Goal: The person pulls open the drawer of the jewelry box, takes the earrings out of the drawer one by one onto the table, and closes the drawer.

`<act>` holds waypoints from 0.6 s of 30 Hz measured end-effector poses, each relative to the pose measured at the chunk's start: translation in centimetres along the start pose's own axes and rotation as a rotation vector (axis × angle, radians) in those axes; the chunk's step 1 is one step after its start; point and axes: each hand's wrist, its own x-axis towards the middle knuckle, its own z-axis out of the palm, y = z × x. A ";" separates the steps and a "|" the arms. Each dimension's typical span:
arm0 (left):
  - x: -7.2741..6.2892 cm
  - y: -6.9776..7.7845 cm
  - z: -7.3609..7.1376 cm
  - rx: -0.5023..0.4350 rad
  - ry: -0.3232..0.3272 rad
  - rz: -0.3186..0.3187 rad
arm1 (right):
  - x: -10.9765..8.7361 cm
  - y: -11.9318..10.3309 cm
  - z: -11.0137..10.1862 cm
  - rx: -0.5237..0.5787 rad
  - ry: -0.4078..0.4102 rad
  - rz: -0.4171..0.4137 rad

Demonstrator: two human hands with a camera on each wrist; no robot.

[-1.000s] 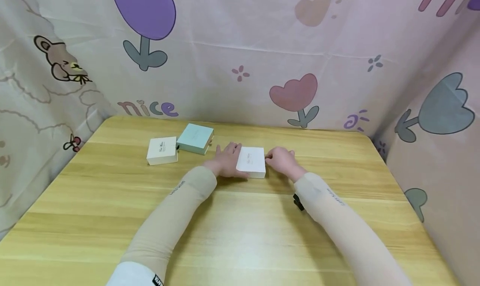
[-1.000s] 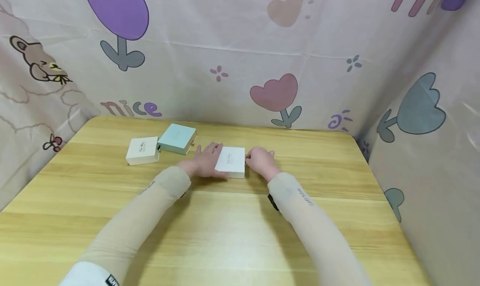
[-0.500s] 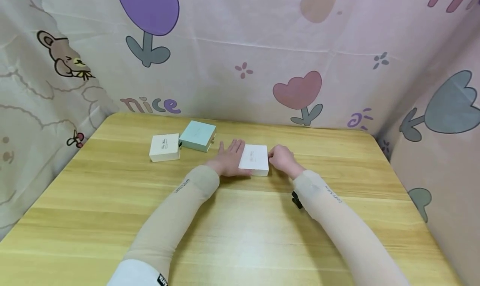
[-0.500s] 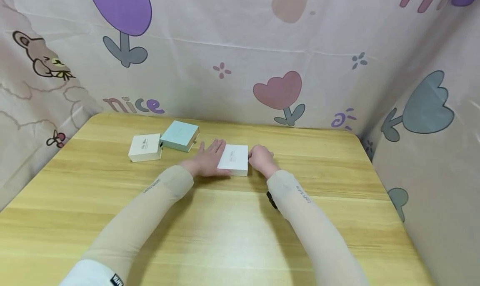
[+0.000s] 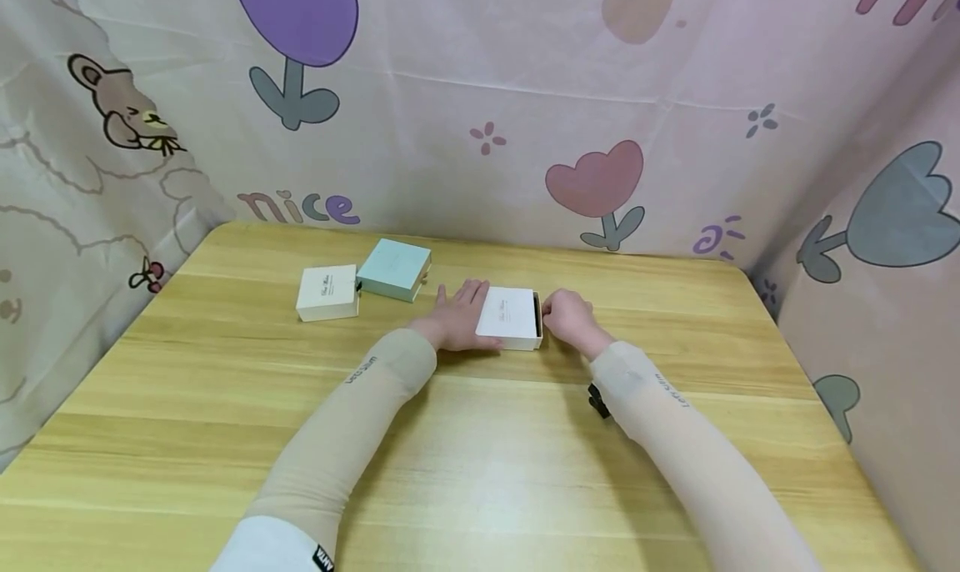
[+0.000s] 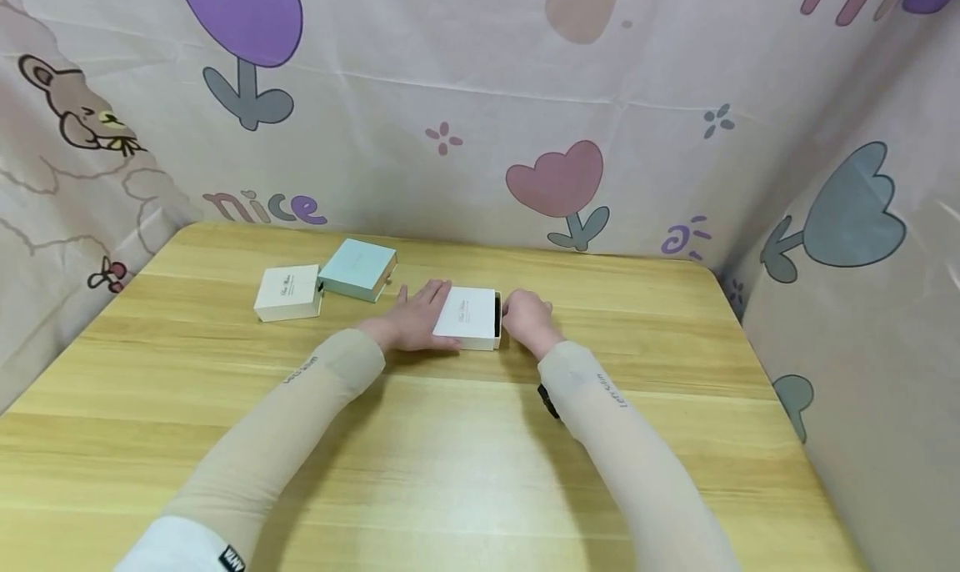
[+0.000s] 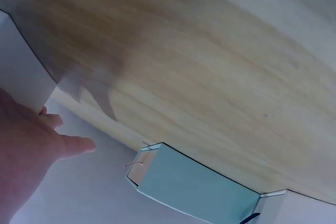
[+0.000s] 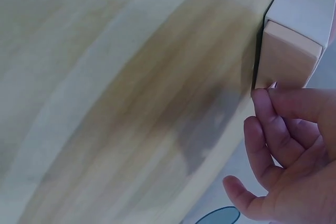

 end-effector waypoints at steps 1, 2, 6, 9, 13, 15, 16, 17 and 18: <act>0.0 0.0 0.0 0.001 -0.001 -0.001 | 0.0 0.0 0.0 -0.003 -0.003 0.003; 0.0 0.0 0.0 0.003 -0.002 -0.001 | 0.0 0.1 0.0 -0.004 -0.006 0.006; 0.0 0.1 0.0 0.008 -0.007 -0.005 | 0.0 0.1 0.0 -0.011 -0.009 0.004; 0.0 0.1 -0.1 0.010 -0.013 -0.004 | -0.1 0.1 0.1 -0.016 -0.003 0.005; 0.0 0.1 -0.1 0.019 -0.020 -0.008 | -0.2 0.2 0.2 -0.014 0.018 0.003; 0.0 0.1 -0.1 0.025 -0.022 -0.013 | -0.2 0.4 0.2 -0.016 0.028 -0.003; 0.0 0.1 -0.1 0.029 -0.023 -0.015 | -0.2 0.4 0.2 -0.016 0.032 -0.009; 0.0 0.1 -0.1 0.030 -0.022 -0.016 | -0.3 0.5 0.2 -0.016 0.034 -0.011; 0.0 0.1 -0.1 0.034 -0.023 -0.017 | -0.3 0.6 0.2 -0.017 0.036 -0.013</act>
